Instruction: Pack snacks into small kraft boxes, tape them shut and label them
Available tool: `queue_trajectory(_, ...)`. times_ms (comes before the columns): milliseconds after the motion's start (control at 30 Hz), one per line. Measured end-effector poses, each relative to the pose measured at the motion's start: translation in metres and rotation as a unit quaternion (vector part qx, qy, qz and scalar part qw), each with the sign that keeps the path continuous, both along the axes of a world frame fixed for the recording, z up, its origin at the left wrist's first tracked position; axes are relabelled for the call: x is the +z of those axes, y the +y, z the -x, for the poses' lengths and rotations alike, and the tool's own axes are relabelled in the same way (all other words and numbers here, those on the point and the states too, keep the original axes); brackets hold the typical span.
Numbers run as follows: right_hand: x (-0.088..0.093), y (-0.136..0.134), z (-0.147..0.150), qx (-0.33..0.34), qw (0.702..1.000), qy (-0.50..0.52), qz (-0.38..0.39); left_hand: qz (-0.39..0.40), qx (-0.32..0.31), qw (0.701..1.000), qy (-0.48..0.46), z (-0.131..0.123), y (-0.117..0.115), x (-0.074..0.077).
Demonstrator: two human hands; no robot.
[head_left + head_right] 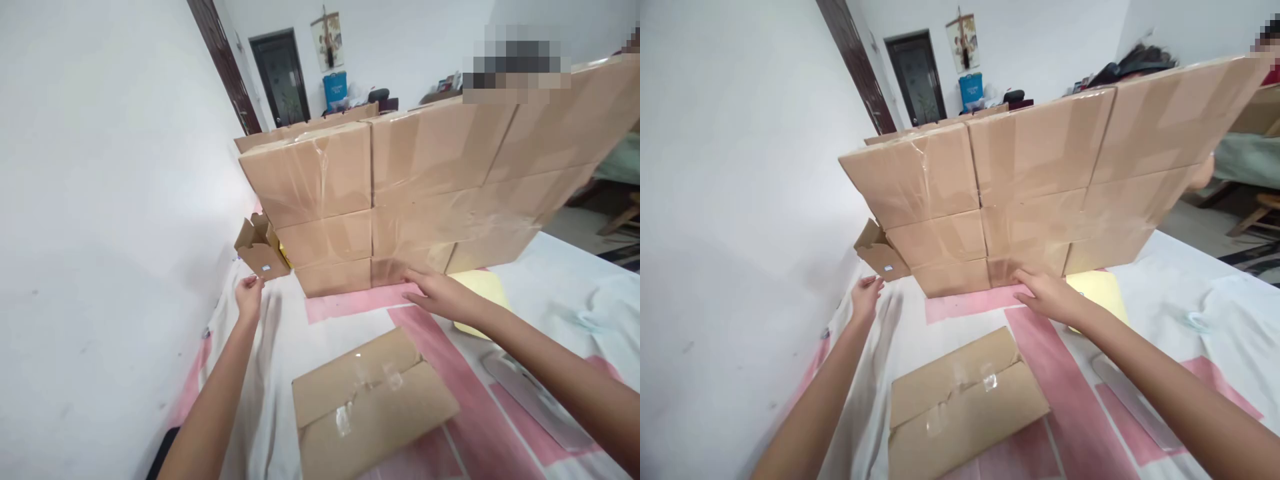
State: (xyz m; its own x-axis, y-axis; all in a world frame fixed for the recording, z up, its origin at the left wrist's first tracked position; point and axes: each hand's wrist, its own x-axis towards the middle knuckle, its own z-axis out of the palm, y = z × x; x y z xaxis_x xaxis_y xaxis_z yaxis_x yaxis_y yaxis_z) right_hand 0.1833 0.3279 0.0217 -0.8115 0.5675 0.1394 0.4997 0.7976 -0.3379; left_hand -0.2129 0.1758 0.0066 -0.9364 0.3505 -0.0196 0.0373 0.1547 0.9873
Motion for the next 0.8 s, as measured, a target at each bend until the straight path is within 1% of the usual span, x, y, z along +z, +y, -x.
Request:
queue_trajectory(67,-0.001,-0.004,0.018,0.019,1.0,0.016,-0.009,-0.005,0.023,0.997,-0.075,0.03,0.033,-0.018)
queue_trajectory(100,-0.003,-0.005,0.023,0.021,1.0,0.019,-0.009,-0.012,0.031,0.994,-0.105,0.042,0.046,-0.026)
queue_trajectory(200,-0.009,-0.015,0.024,0.0,1.0,0.017,0.008,-0.041,0.047,0.983,-0.171,0.066,0.069,-0.045)
queue_trajectory(300,-0.016,-0.03,0.005,-0.033,0.998,0.033,0.045,-0.068,0.06,0.976,-0.198,0.083,0.079,-0.057)
queue_trajectory(400,-0.029,-0.047,-0.021,-0.073,0.992,0.055,0.092,-0.089,0.074,0.974,-0.197,0.094,0.083,-0.066)
queue_trajectory(533,-0.054,-0.065,-0.046,-0.127,0.978,0.092,0.134,-0.107,0.094,0.977,-0.156,0.095,0.085,-0.076)
queue_trajectory(567,-0.056,-0.067,-0.048,-0.134,0.976,0.1,0.137,-0.111,0.1,0.979,-0.139,0.093,0.086,-0.078)
queue_trajectory(600,-0.055,-0.069,-0.048,-0.138,0.976,0.105,0.135,-0.116,0.105,0.98,-0.119,0.091,0.088,-0.08)
queue_trajectory(633,-0.049,-0.069,-0.044,-0.139,0.976,0.108,0.13,-0.121,0.111,0.981,-0.099,0.087,0.09,-0.081)
queue_trajectory(667,-0.038,-0.069,-0.037,-0.136,0.977,0.109,0.121,-0.126,0.117,0.982,-0.078,0.084,0.092,-0.083)
queue_trajectory(700,-0.023,-0.07,-0.025,-0.123,0.98,0.111,0.11,-0.132,0.124,0.982,-0.057,0.08,0.094,-0.085)
queue_trajectory(733,-0.004,-0.07,-0.01,-0.101,0.984,0.113,0.096,-0.139,0.129,0.981,-0.038,0.076,0.096,-0.086)
queue_trajectory(767,0.018,-0.072,0.01,-0.065,0.987,0.118,0.082,-0.147,0.133,0.98,-0.02,0.072,0.098,-0.088)
queue_trajectory(800,0.039,-0.074,0.035,-0.007,0.99,0.12,0.068,-0.156,0.135,0.978,-0.006,0.068,0.099,-0.09)
